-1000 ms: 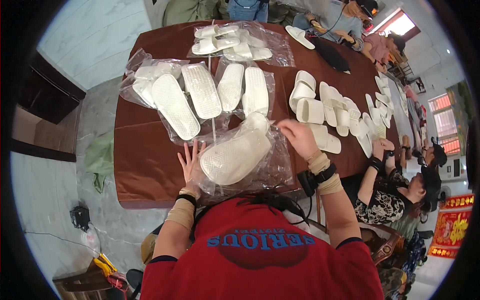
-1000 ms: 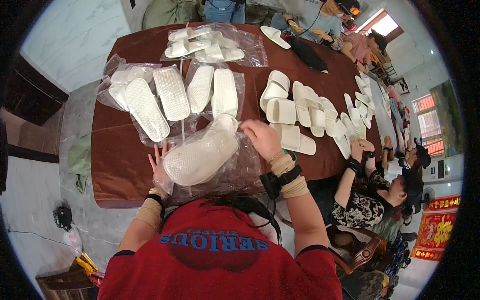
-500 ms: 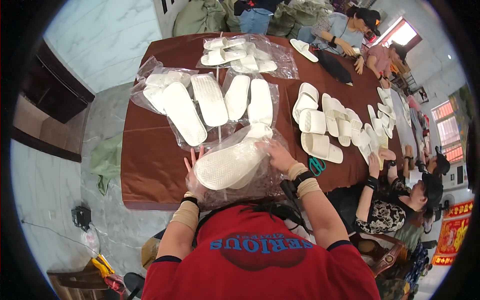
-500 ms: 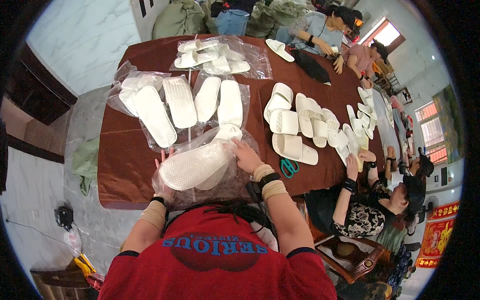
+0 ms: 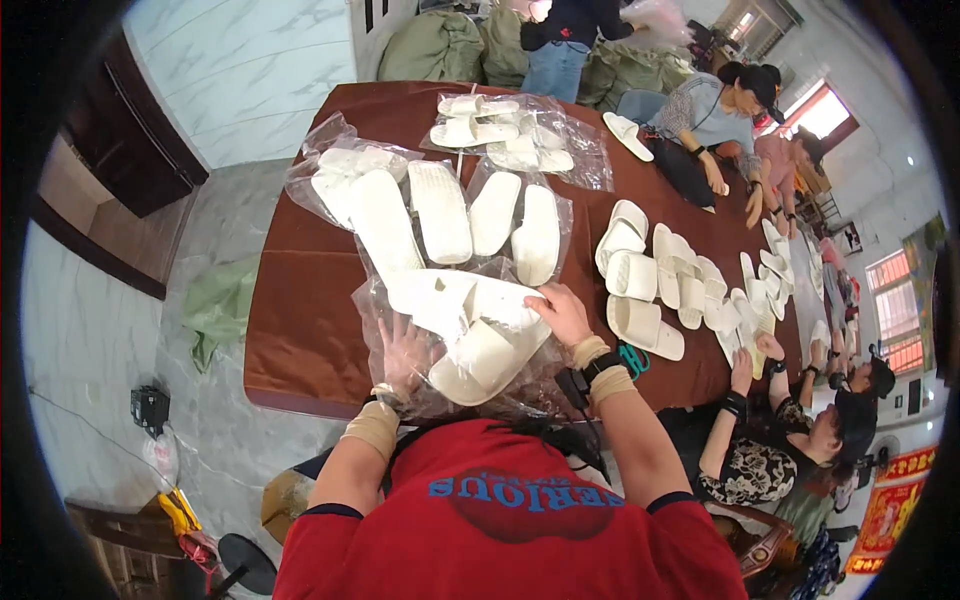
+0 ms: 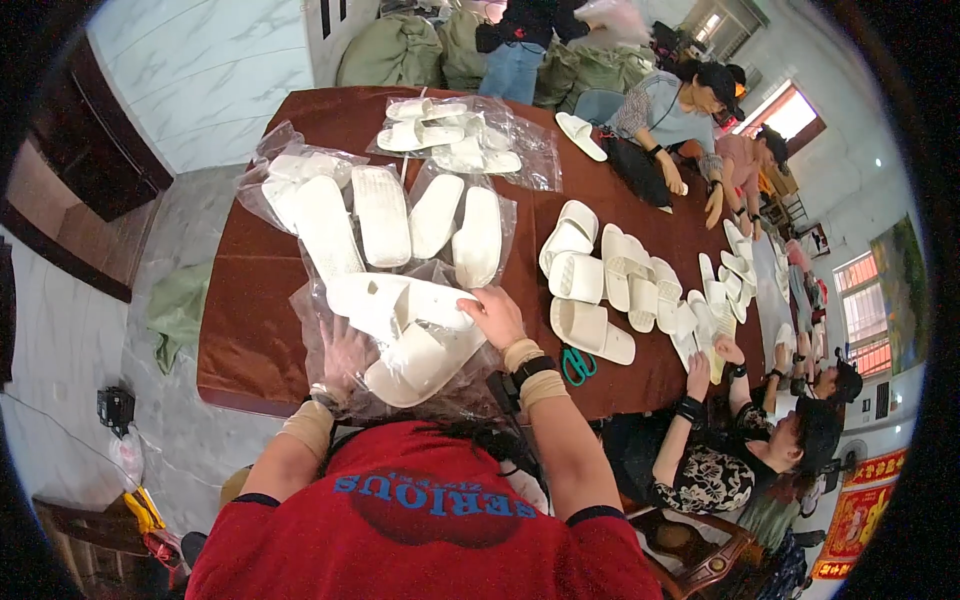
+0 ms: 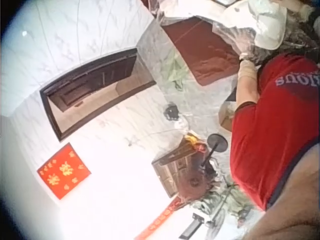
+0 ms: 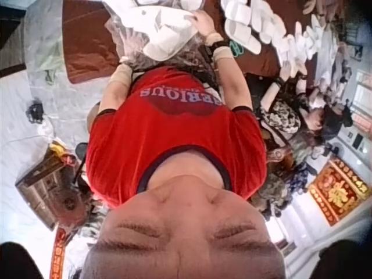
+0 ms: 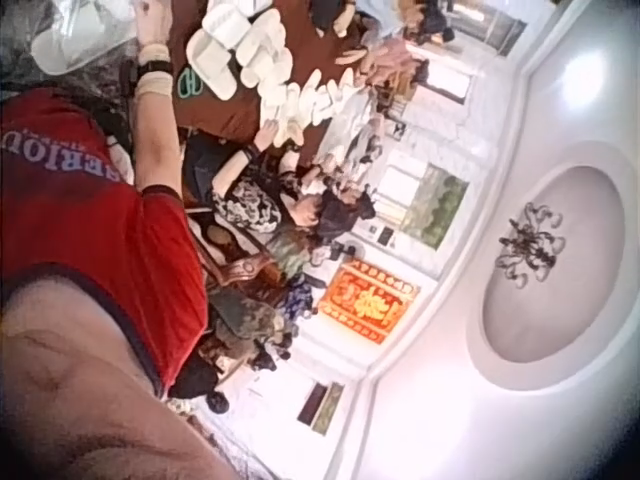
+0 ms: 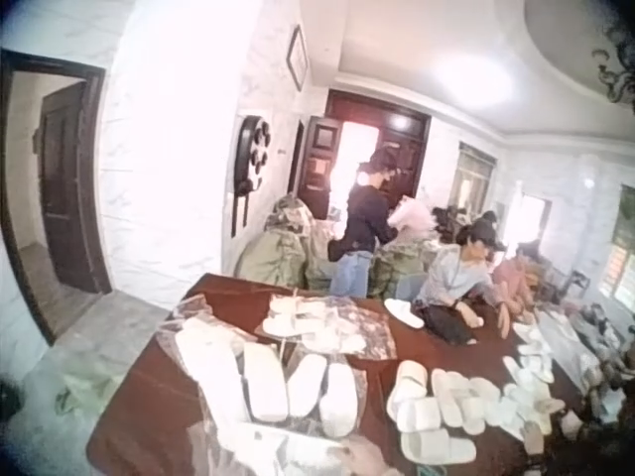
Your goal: Packaging finished slippers into plastic bags and placing them into a large storage sack.
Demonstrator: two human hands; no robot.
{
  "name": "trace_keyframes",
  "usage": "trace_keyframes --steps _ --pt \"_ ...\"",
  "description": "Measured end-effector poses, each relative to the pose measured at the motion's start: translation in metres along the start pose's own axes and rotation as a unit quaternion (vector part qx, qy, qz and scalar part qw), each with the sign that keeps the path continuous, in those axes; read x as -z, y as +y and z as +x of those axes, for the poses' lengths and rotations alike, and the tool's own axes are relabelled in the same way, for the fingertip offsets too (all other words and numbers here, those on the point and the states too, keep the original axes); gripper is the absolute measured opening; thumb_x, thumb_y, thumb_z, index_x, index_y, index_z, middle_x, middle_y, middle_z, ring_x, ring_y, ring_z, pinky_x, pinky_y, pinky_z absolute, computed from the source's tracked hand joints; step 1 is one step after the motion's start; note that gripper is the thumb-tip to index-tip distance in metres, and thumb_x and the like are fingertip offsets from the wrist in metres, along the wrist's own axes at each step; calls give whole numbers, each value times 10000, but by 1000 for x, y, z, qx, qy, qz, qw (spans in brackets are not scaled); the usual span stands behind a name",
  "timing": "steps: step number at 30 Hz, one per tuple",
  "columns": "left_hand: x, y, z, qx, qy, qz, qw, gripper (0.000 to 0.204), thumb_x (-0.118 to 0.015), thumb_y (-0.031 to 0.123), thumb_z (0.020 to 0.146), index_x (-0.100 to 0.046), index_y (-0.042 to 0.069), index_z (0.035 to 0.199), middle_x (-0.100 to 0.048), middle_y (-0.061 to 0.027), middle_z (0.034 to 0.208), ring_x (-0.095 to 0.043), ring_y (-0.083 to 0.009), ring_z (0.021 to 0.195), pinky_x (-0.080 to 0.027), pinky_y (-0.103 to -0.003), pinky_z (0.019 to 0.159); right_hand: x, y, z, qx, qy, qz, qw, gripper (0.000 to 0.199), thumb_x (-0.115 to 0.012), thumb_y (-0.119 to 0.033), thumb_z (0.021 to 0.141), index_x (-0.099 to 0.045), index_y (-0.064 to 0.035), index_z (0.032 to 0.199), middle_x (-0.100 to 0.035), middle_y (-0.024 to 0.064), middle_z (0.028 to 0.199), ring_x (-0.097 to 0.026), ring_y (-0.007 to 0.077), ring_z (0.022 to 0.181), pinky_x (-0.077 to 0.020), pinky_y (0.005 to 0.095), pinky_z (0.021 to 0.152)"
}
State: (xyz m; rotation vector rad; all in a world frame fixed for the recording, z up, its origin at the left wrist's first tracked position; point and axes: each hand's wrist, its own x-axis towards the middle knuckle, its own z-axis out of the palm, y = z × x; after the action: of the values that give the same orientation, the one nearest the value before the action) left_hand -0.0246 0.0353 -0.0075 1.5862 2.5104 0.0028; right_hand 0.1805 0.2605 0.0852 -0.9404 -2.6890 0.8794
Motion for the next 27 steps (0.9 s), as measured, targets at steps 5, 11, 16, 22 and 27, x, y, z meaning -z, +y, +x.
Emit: trace_keyframes --steps 5,11,16,22,27 --pt "-45 -12 5 -27 91 -4 995 633 -463 514 913 -430 137 1420 -423 -122 1441 -248 -396 1403 -52 -664 1128 -34 37 10 -43 -24 39 998 538 -654 -502 817 -626 -9 1030 -630 221 1073 -580 391 1030 -435 435 905" --pt "-78 -28 11 1 185 484 855 626 -430 523 930 -415 145 1428 -397 -105 1477 -256 -391 1404 -47 -664 1130 -36 26 33 -130 -86 -84 984 732 -676 -614 728 -616 -55 1196 -649 240 1075 -596 379 1089 -446 444 950" --pt "-44 -14 0 -32 109 36 993 612 -423 517 932 -439 150 1422 -464 -119 1426 -264 -394 1397 -59 -659 1131 -23 21 46 -122 -193 -21 973 743 -688 -620 692 -644 -61 1180 -604 222 1178 -566 379 1133 -447 416 960" --pt "9 0 1 8 -85 -36 996 617 -424 530 921 -481 135 1391 -420 -120 1475 -252 -363 1414 -56 -636 1139 5 -10 45 61 -50 -32 996 536 -734 -456 757 -678 -30 1078 -627 218 1021 -580 364 995 -446 402 887" --pt "-14 -8 1 18 7 -14 1000 650 -427 558 920 -439 152 1429 -382 -120 1503 -179 -364 1447 -60 -609 1147 54 -51 27 79 1 36 996 406 -703 -357 824 -670 -20 1046 -668 159 957 -639 322 891 -489 369 795"
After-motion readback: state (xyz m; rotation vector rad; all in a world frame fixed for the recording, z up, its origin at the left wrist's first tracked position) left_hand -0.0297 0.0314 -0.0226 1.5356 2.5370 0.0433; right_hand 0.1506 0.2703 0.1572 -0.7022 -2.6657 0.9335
